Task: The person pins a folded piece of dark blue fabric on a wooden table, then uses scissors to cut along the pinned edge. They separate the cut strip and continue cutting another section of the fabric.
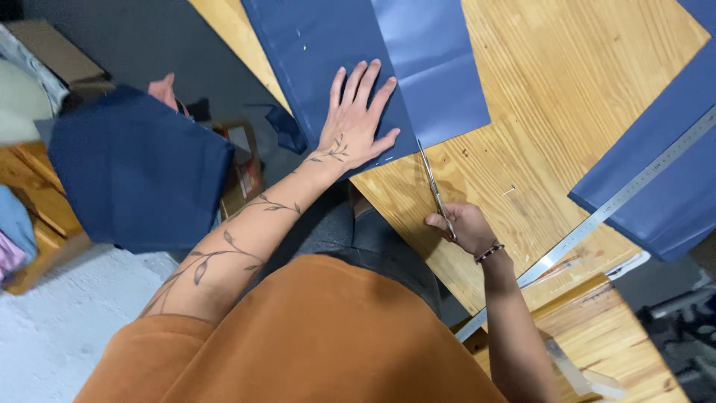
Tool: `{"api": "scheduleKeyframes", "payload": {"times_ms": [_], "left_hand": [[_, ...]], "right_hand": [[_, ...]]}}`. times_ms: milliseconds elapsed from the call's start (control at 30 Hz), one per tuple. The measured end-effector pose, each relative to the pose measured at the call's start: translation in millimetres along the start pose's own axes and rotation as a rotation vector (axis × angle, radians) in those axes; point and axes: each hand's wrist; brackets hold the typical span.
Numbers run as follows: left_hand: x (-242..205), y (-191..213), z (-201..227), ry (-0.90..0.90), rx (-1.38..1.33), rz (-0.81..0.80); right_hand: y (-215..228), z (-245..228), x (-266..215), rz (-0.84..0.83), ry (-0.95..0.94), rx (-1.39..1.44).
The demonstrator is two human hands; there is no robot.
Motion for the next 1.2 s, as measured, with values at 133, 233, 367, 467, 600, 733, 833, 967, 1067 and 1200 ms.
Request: {"api": "scheduleKeyframes", "payload": {"times_ms": [133,233,367,467,600,733,833,967,1067,1200], "left_hand": [[29.6,12.5,1.2,-0.104,0.022,0.064],[47.0,4.1,-4.0,-0.220,0.058,0.044],[63.3,-11.2,-5.0,-0.439,-0.055,-0.075],[79.8,8.2,7.1,-0.648,-0.076,-0.236],[109.0,18.3,17.9,-0.762,0.104,-0.457],[121.3,26.6,28.9,-0.742,0.317,-0.546],[124.6,24.5,36.2,-0.688,0.304,-0.605],[127.3,5.6,45.9,-0.579,0.237,-0.569],[129.5,-6.6,57.5,-0.483,0.236,-0.549],[145.8,-14.1,72.2,-0.368,0.257,-0.517]], "right_hand": [[12.4,-10.0,-14.9,-0.031,0.078,-0.081],[17.3,-2.5,-28.3,0.025,-0.040,-0.152],[7.3,34.4,-34.8,0.027,-0.024,-0.028],[-0.4,22.6,-38.2,0.044,-0.036,0.043],[-4.1,12.8,-36.7,0.083,-0.087,0.090],[-22.5,34.3,-37.2,0.207,-0.066,0.188],[-27.9,18.8,-39.2,0.345,-0.065,0.200],[-47.1,5.6,-25.1,0.612,-0.111,0.274],[-51.7,-39.3,-24.5,0.760,-0.077,0.419],[-57.2,-62.6,-6.8,0.911,-0.064,0.330]]}}
Point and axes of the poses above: each hand's wrist, its own x-axis towards the middle knuckle, its own y-axis out of the back of the hand, z = x × y, and after that the axes turned 10 degrees about y, right-handed
